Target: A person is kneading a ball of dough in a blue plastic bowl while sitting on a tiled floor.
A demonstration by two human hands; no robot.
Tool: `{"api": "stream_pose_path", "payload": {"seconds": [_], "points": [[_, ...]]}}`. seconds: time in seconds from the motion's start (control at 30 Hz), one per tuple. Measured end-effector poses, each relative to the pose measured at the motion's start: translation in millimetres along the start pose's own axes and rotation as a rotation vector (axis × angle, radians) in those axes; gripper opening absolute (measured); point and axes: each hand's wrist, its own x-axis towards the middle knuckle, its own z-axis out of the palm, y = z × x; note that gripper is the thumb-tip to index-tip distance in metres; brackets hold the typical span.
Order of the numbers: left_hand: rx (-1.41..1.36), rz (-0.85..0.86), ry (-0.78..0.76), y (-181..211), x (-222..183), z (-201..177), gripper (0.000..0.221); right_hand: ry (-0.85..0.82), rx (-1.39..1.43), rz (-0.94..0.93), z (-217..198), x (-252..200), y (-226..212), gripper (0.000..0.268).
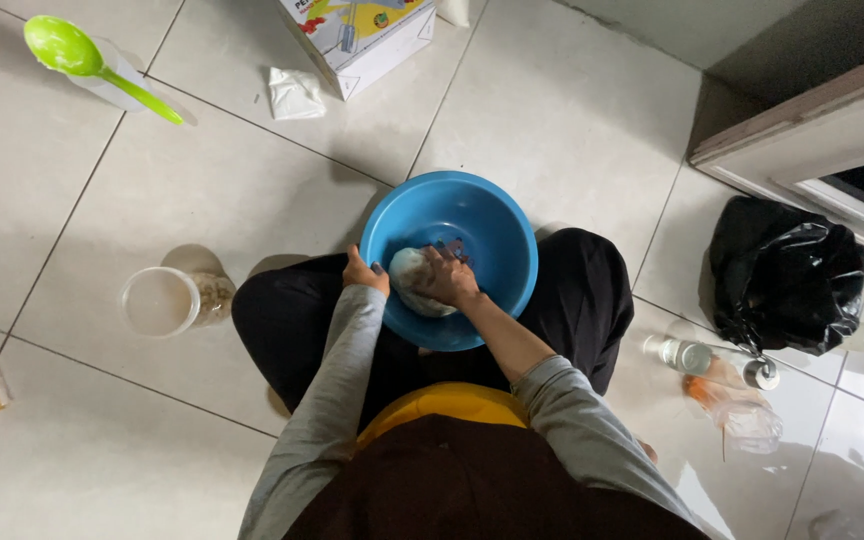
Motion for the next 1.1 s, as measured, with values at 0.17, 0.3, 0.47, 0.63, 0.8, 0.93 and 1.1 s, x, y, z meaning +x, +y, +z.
{"api": "stream_pose_path", "payload": {"seconds": [0.17,0.3,0.47,0.63,0.8,0.93,1.1], "points": [[0.016,0.022,-0.001,1,-1,-4,0.057,0.141,0.038,0.006,16,-24,14,0.066],[0.043,0.031,-0.027,-1,4,0,0.058,0.142,0.36,0.243,20,-31,32,0.05],[0.036,0.031,-0.019,-1,5,0,0.057,0.254,1.108,0.468,14,-35,37,0.055],[0.037,0.0,-0.047,1,6,0,0.056,0.271,1.763,0.677,-48,-61,20,0.046],[0.032,-0.018,-0.056,0,8,2,0.058,0.654,1.305,0.208,-86,-57,-7,0.039],[0.032,-0.017,-0.03,4,6,-3,0.053,0.687,0.643,-0.054,-66,-58,-25,0.049],[0.043,-0.03,-0.066,13,1,-9,0.055,0.014,-0.484,-0.223,25,-59,1,0.042]]}}
